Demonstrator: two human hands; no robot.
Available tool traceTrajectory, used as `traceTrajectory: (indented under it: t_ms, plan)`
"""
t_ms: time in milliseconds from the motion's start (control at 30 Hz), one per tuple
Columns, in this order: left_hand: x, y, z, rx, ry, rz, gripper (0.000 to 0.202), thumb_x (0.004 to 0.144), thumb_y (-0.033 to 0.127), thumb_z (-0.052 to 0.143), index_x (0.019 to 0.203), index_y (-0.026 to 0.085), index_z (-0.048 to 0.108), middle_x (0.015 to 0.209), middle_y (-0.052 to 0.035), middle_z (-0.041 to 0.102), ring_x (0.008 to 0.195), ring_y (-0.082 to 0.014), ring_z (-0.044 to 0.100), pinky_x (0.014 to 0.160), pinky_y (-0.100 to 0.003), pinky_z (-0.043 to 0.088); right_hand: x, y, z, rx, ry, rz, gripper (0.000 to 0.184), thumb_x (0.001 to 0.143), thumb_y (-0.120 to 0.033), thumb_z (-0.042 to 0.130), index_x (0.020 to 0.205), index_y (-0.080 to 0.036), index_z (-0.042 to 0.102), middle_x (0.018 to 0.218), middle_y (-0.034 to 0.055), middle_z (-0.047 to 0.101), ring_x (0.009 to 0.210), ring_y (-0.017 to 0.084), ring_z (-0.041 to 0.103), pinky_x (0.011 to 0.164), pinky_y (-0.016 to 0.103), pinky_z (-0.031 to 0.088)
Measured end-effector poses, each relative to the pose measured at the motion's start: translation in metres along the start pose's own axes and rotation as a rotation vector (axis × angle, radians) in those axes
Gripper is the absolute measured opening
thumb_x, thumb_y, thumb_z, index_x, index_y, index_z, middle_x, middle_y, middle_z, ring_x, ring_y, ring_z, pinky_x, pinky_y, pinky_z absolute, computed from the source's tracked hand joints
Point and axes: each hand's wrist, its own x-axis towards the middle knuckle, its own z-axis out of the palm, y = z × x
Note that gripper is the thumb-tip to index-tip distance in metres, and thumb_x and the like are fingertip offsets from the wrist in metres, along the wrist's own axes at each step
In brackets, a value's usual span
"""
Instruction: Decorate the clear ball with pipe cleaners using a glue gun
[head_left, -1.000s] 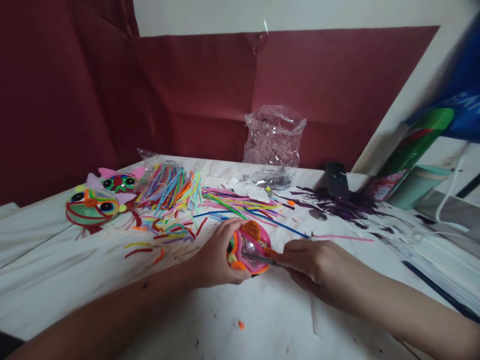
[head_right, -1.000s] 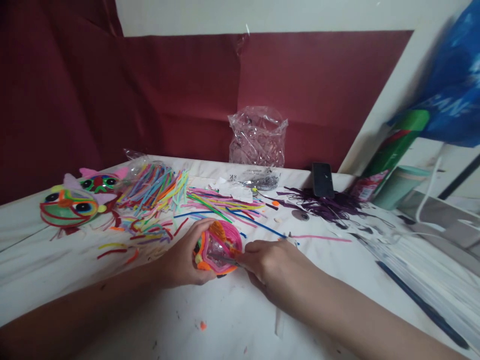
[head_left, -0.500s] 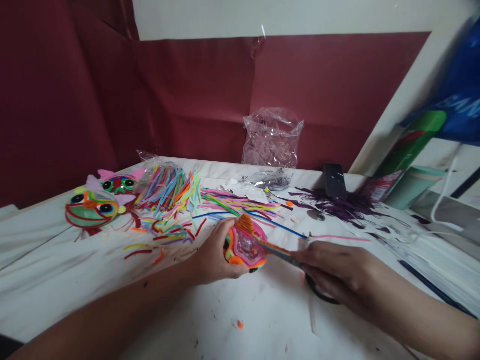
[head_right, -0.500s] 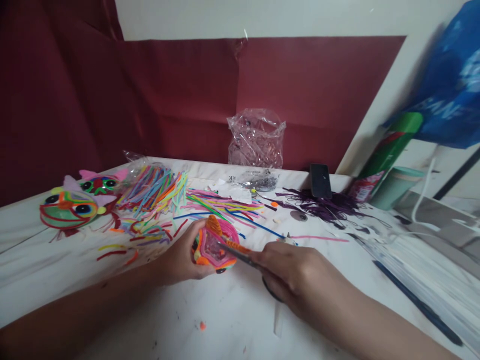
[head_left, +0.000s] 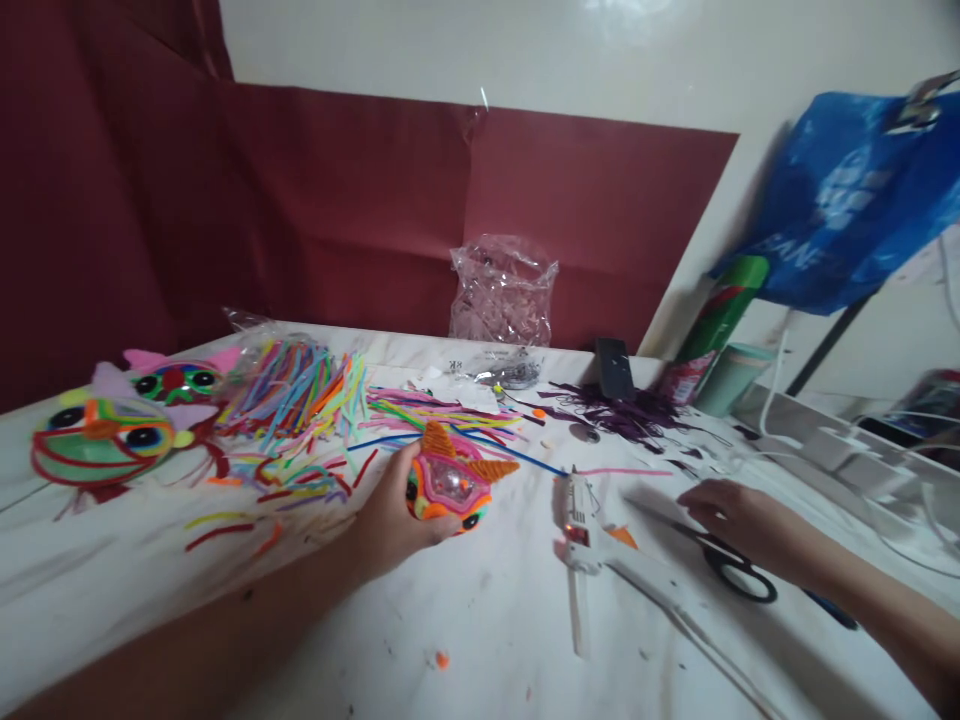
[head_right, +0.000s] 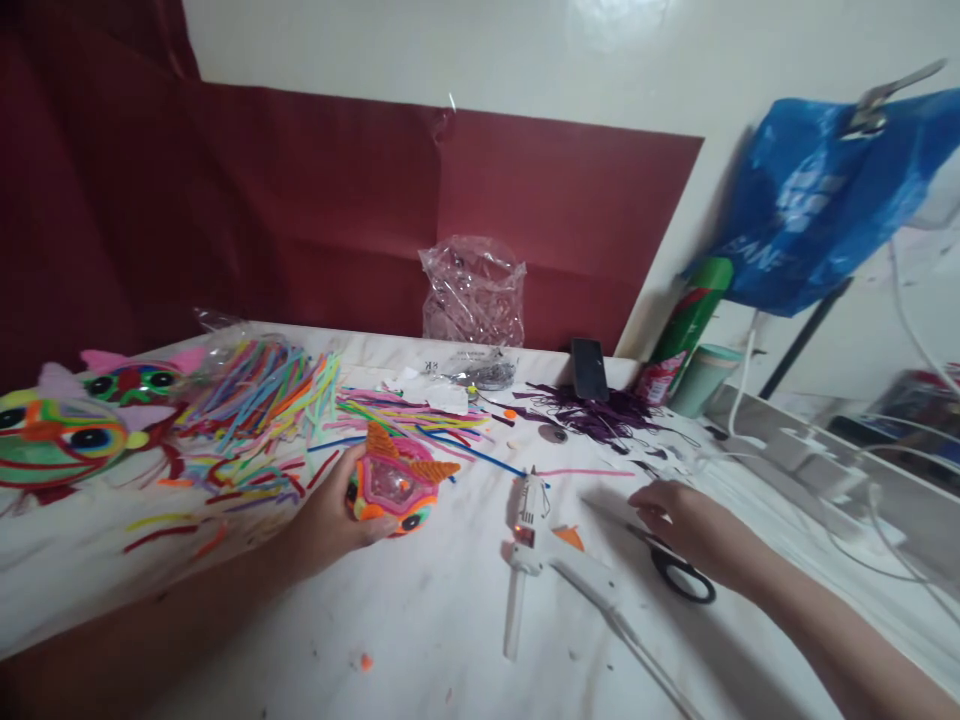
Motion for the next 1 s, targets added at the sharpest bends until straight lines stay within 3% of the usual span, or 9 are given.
traceTrajectory:
  t_ms: [67, 167, 267, 367, 500, 600, 767, 1000]
  plan:
    - [-0.002, 0.002, 0.002, 0.018, 0.017, -0.001, 0.087, 0.053, 0.026, 0.081, 0.130, 0.017, 0.043, 0.120, -0.0105, 0.058, 0.110, -0.0302, 0.058, 0.091, -0.042, 0.050, 0.004, -0.026, 0.008, -0.025, -0.012, -0.036, 0.014, 0.075, -0.030, 0.059, 0.069, -0.028, 0.071, 0.076, 0.0091, 0.074, 0.063, 0.026, 0.067, 0.058, 0.037, 0.052]
    - [-0.004, 0.001, 0.005, 0.021, -0.001, 0.009, 0.089, 0.053, 0.026, 0.082, 0.132, 0.017, 0.041, 0.125, -0.0127, 0.056, 0.115, -0.0315, 0.055, 0.094, -0.043, 0.048, 0.007, -0.092, 0.030, 0.176, -0.192, -0.069, 0.028, 0.082, -0.039, 0.052, 0.097, -0.023, 0.069, 0.090, 0.0096, 0.073, 0.069, 0.022, 0.068, 0.061, 0.033, 0.054]
    - [-0.005, -0.003, 0.004, -0.026, -0.036, 0.034, 0.087, 0.056, 0.024, 0.080, 0.133, 0.018, 0.041, 0.125, -0.0128, 0.056, 0.114, -0.0309, 0.056, 0.091, -0.042, 0.050, 0.005, -0.155, 0.060, 0.341, -0.331, 0.030, 0.053, 0.078, -0.036, 0.055, 0.127, -0.015, 0.056, 0.106, 0.0125, 0.071, 0.059, 0.016, 0.063, 0.059, 0.032, 0.054]
    - [-0.005, -0.005, 0.000, -0.037, -0.065, 0.059, 0.087, 0.059, 0.027, 0.078, 0.136, 0.018, 0.039, 0.129, -0.0129, 0.055, 0.116, -0.0309, 0.055, 0.094, -0.042, 0.049, 0.006, -0.187, 0.085, 0.410, -0.388, 0.116, 0.067, 0.075, -0.032, 0.062, 0.136, -0.012, 0.045, 0.107, 0.0127, 0.070, 0.062, 0.016, 0.063, 0.064, 0.034, 0.054]
    - [-0.004, -0.005, -0.008, -0.107, -0.144, 0.086, 0.072, 0.073, 0.030, 0.067, 0.138, 0.017, 0.040, 0.136, -0.0140, 0.052, 0.125, -0.0309, 0.050, 0.101, -0.045, 0.044, 0.011, -0.188, 0.099, 0.519, -0.345, 0.180, 0.066, 0.076, -0.029, 0.061, 0.136, -0.012, 0.040, 0.099, 0.0105, 0.072, 0.080, 0.021, 0.067, 0.073, 0.035, 0.052]
    - [-0.003, -0.006, -0.009, -0.145, -0.155, 0.099, 0.068, 0.074, 0.029, 0.067, 0.137, 0.017, 0.044, 0.131, -0.0139, 0.058, 0.123, -0.0312, 0.053, 0.101, -0.046, 0.044, 0.013, -0.180, 0.101, 0.536, -0.325, 0.188, 0.063, 0.076, -0.029, 0.061, 0.133, -0.013, 0.041, 0.099, 0.0102, 0.072, 0.088, 0.023, 0.068, 0.076, 0.037, 0.051]
    - [-0.004, -0.007, -0.007, -0.128, -0.093, 0.079, 0.066, 0.071, 0.027, 0.068, 0.133, 0.018, 0.048, 0.124, -0.0121, 0.062, 0.122, -0.0307, 0.053, 0.100, -0.044, 0.045, 0.013, -0.180, 0.101, 0.554, -0.330, 0.185, 0.061, 0.075, -0.027, 0.062, 0.131, -0.013, 0.043, 0.102, 0.0114, 0.072, 0.085, 0.022, 0.068, 0.076, 0.037, 0.052]
    - [-0.003, 0.004, -0.005, -0.182, -0.113, 0.026, 0.065, 0.069, 0.020, 0.064, 0.131, 0.018, 0.046, 0.125, -0.0112, 0.061, 0.120, -0.0282, 0.054, 0.099, -0.042, 0.044, 0.011, -0.178, 0.101, 0.574, -0.347, 0.141, 0.061, 0.075, -0.025, 0.062, 0.132, -0.016, 0.042, 0.102, 0.0093, 0.070, 0.078, 0.019, 0.067, 0.072, 0.036, 0.053]
